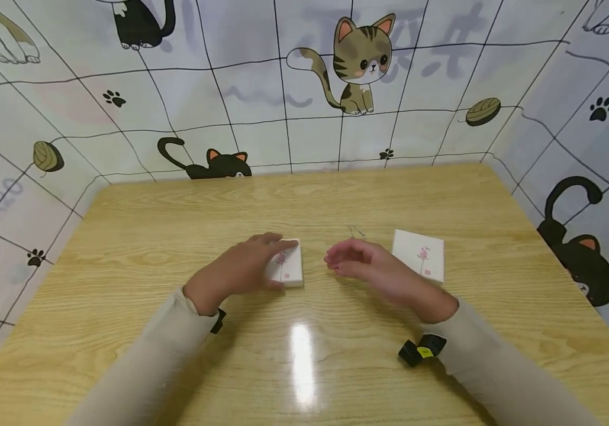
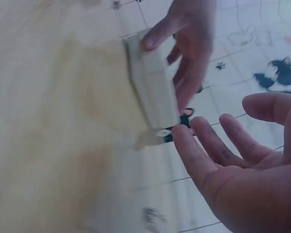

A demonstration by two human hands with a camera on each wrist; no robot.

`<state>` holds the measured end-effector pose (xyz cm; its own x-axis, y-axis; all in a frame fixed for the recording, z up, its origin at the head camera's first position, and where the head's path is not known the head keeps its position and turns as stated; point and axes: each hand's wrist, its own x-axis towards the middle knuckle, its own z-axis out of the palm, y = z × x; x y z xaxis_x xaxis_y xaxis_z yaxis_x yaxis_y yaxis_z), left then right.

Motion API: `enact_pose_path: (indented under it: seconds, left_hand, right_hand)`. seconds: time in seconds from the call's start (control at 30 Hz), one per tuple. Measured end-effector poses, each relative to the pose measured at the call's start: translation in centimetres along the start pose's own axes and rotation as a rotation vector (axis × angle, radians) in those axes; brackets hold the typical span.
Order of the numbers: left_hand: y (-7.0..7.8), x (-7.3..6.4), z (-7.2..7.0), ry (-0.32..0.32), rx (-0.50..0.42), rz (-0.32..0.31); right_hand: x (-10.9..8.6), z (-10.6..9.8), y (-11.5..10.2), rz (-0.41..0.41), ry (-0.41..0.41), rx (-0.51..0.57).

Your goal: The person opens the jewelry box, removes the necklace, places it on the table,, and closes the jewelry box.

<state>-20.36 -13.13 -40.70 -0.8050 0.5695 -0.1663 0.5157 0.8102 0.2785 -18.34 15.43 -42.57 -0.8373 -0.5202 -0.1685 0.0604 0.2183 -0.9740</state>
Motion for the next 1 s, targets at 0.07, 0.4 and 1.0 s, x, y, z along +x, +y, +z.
enact_pose_path:
  seconds: [0.07, 0.4, 1.0]
  left_hand:
    - [-0.5, 0.2, -0.2, 0.000, 0.000, -0.003]
    - [-2.4, 1.1, -0.6, 0.020, -0.021, -0.039]
    - [-3.3, 2.1, -0.9, 0.093, -0.014, -0.047]
  right_hand:
    - [-0.8, -0.7, -1.1, -0.025, 0.029, -0.126]
    - [-3.5, -6.9, -1.5, 0.020, 0.164, -0.713]
    - [-5.9, -8.9, 1.6, 0.072, 0.138, -0.962]
